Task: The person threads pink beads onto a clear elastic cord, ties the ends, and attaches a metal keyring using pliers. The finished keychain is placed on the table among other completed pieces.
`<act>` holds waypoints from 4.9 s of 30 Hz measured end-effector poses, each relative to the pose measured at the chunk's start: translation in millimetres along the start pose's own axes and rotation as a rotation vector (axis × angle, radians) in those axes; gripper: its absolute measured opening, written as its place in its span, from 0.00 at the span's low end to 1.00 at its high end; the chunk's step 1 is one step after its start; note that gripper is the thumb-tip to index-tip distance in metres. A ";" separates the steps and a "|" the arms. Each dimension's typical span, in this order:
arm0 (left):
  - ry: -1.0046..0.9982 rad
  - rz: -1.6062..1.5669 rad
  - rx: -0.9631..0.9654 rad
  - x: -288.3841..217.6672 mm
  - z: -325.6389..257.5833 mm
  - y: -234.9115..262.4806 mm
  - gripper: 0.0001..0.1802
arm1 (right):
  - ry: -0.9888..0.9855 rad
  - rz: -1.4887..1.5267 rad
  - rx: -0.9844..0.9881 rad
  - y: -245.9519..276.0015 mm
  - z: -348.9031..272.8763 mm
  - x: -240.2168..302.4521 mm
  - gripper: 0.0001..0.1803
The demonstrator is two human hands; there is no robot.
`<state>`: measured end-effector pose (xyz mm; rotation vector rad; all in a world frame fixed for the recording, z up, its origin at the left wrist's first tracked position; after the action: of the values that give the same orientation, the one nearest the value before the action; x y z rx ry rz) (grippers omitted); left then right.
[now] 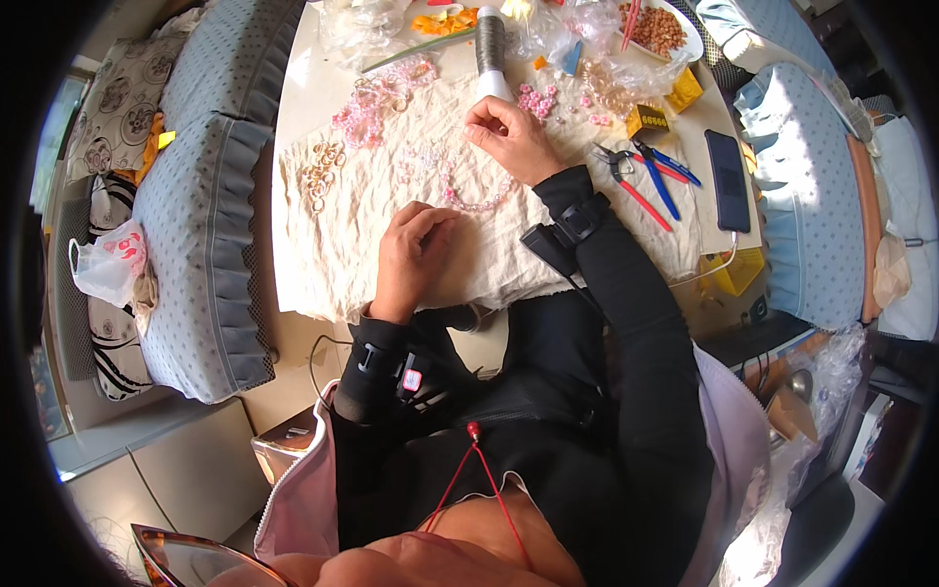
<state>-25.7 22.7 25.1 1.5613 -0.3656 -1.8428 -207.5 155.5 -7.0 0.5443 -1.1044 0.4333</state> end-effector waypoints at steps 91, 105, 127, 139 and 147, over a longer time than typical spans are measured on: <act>0.228 -0.128 -0.172 2.4 4.8 -13.0 0.09 | -0.079 0.390 -0.146 11.2 5.0 -11.1 0.06; 0.099 0.043 -0.182 -1.8 9.9 -19.0 0.06 | -0.033 0.384 -0.137 8.2 5.1 -4.5 0.04; -0.034 0.271 -0.131 -21.7 22.0 -41.2 0.08 | 0.017 0.356 -0.150 8.6 7.1 -9.2 0.04; -0.037 0.331 -0.159 -30.0 29.8 -49.1 0.11 | 0.028 0.394 -0.151 8.2 7.4 -8.6 0.04; -0.041 0.346 -0.220 -31.9 34.8 -57.6 0.11 | 0.014 0.371 -0.184 10.5 8.3 -11.2 0.07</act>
<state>-75.5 78.0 22.4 1.2278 -0.4088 -1.5887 -223.8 158.1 -12.4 0.1716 -1.2206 0.6475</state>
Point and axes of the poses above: each hand's wrist, its own z-axis towards the middle knuckle, its own y-axis out of the back of the hand, x = y × z, the point moved 6 cm from there along z, towards the middle knuckle, and after that the axes turned 8 degrees about y, right-handed, at the moved point
